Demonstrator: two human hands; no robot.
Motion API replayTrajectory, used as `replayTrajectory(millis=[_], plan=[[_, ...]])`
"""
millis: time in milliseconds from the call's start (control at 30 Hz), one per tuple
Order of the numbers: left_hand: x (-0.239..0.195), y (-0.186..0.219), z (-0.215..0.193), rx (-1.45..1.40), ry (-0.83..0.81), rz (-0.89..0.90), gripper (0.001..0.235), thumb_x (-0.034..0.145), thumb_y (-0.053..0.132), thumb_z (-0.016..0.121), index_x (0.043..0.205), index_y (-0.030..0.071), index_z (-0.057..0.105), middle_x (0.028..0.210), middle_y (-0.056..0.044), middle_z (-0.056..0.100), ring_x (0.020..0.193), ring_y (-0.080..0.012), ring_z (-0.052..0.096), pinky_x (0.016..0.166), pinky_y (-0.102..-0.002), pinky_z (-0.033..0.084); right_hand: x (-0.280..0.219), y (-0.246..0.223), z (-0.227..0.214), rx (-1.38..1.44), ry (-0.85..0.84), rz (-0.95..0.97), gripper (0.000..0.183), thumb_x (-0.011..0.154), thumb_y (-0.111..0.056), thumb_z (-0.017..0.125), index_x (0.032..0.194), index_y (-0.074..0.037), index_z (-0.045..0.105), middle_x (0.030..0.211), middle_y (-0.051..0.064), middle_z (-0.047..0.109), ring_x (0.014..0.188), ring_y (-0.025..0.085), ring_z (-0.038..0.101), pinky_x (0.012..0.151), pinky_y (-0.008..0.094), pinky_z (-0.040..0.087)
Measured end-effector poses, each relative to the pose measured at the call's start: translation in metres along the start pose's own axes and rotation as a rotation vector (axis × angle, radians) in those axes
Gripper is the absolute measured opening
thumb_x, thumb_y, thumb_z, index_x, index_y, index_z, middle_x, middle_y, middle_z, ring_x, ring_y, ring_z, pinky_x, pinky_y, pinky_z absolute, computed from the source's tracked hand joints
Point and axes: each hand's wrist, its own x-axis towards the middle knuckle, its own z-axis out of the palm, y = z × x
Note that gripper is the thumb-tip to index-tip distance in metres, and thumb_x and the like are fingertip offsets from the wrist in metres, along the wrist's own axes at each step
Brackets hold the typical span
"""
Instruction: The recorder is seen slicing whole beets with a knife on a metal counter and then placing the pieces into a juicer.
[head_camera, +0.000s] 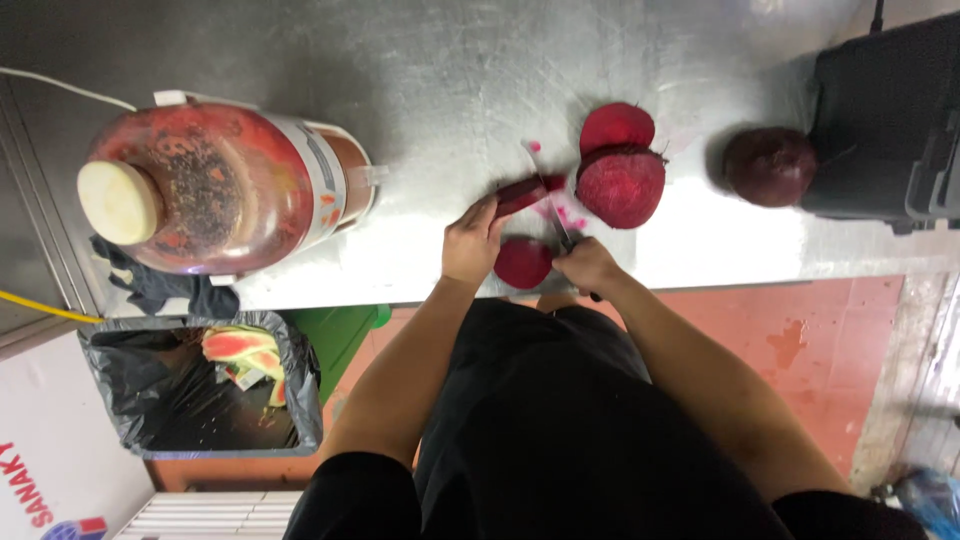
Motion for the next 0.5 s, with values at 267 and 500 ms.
replayTrajectory(millis=[267, 500], plan=[[-0.009, -0.007, 0.006, 0.037, 0.021, 0.008, 0.03, 0.092, 0.014, 0.075, 0.117, -0.002, 0.07, 0.116, -0.02, 0.074, 0.1, -0.0335, 0.075, 0.083, -0.038, 0.062, -0.063, -0.009, -0.004, 0.18, 0.293, -0.267, 0.032, 0.085, -0.022, 0.069, 0.069, 0.005, 0.065, 0.058, 0.018, 0.06, 0.053, 0.028, 0.057, 0.051, 0.043, 0.048], [-0.01, -0.008, 0.012, 0.052, 0.052, -0.004, 0.031, 0.091, 0.015, 0.075, 0.116, -0.003, 0.07, 0.115, -0.02, 0.074, 0.102, -0.0334, 0.075, 0.083, -0.037, 0.063, 0.039, 0.033, 0.027, -0.095, 0.266, -0.232, 0.044, 0.087, -0.032, 0.074, 0.076, 0.01, 0.07, 0.065, 0.025, 0.065, 0.064, 0.034, 0.068, 0.067, 0.041, 0.056]])
